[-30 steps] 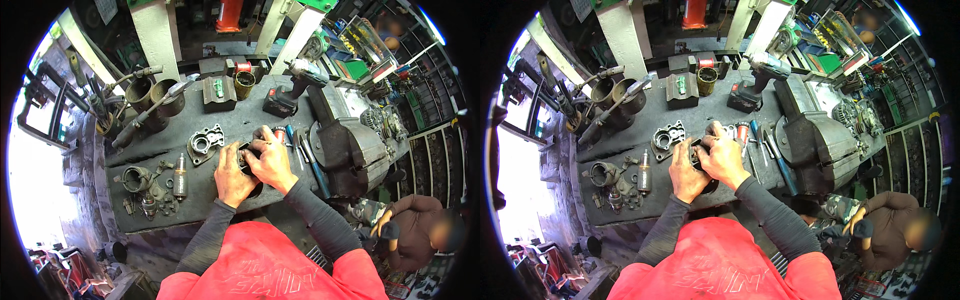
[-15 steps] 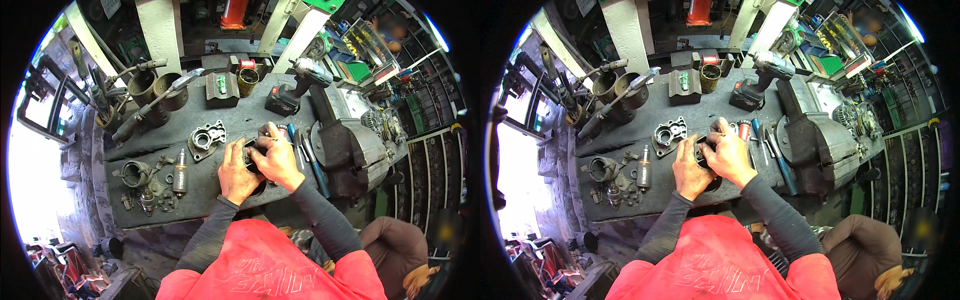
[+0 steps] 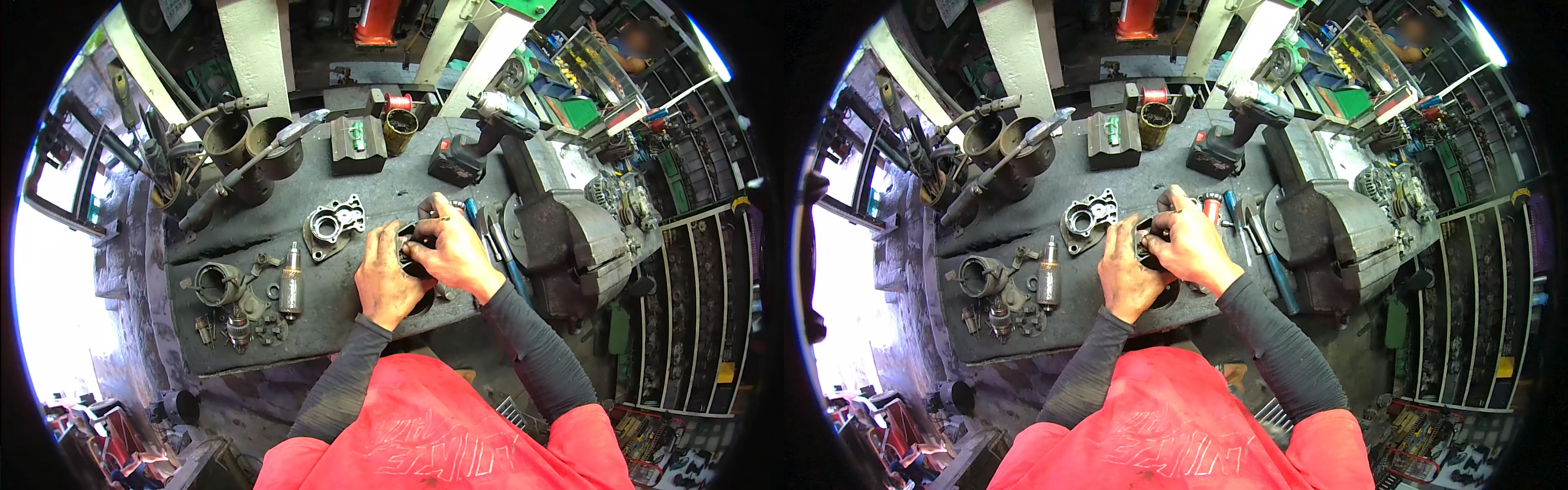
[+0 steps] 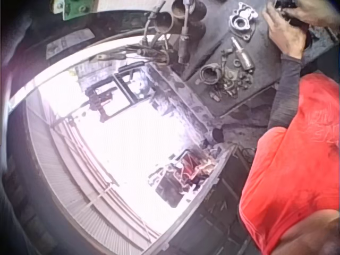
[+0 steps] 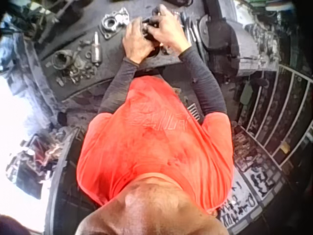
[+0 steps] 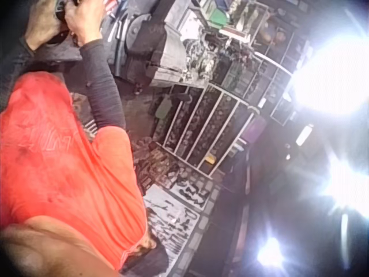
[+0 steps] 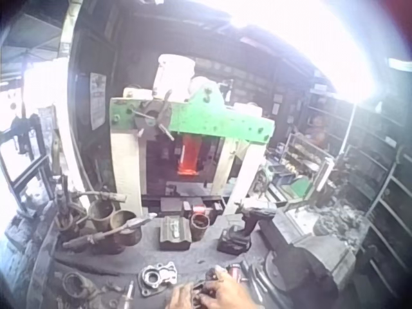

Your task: The person assembles small mechanical components on a workbench, inserting a spring and other parts into a cylindrical housing. They use a screwdriver to adjust internal components and handle various disassembled parts throughout the process.

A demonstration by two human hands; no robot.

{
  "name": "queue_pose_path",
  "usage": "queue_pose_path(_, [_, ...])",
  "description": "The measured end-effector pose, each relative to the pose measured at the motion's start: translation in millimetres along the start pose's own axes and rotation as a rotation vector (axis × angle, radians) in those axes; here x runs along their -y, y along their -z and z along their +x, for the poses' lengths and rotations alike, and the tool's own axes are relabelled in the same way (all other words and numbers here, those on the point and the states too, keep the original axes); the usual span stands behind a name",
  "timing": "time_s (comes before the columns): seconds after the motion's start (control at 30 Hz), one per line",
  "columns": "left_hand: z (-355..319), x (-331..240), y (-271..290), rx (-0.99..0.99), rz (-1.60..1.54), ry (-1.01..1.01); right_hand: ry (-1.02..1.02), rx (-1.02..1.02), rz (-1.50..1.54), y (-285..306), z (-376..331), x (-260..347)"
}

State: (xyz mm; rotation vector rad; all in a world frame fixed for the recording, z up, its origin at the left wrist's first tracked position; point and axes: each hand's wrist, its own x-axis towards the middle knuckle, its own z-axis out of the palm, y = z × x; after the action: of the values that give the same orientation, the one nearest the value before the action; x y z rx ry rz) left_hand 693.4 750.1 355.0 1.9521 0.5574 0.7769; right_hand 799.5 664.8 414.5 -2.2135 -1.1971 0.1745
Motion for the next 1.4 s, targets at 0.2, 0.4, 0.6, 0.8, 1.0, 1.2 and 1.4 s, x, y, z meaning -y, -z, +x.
queue_pose_path(0.2, [-3,3,1,-0.018,0.053,-0.034,-0.006,-0.009,-0.018,1,-1,3])
queue_pose_path(0.4, [-2,2,-1,-0.011,0.029,-0.012,-0.03,-0.102,-0.044,-3,-2,0])
queue_pose_path(0.6, [0,0,-3,-0.047,0.012,-0.05,0.02,-0.165,-0.066,-9,-3,0])
queue_pose_path(0.8, [0,-1,-5,-0.033,0.042,-0.025,-0.086,-0.129,0.069,-4,-9,3])
queue_pose_path(1.0, [-1,1,-8,-0.057,0.067,-0.024,-0.019,-0.231,-0.075,-14,-6,3])
queue_pose_path(1.2, [-2,-1,-10,-0.089,0.027,-0.023,-0.207,-0.276,0.08,-19,-11,5])
queue_pose_path(1.4, [0,3,-8,-0.059,0.076,-0.026,-0.101,-0.303,-0.026,-22,-9,6])
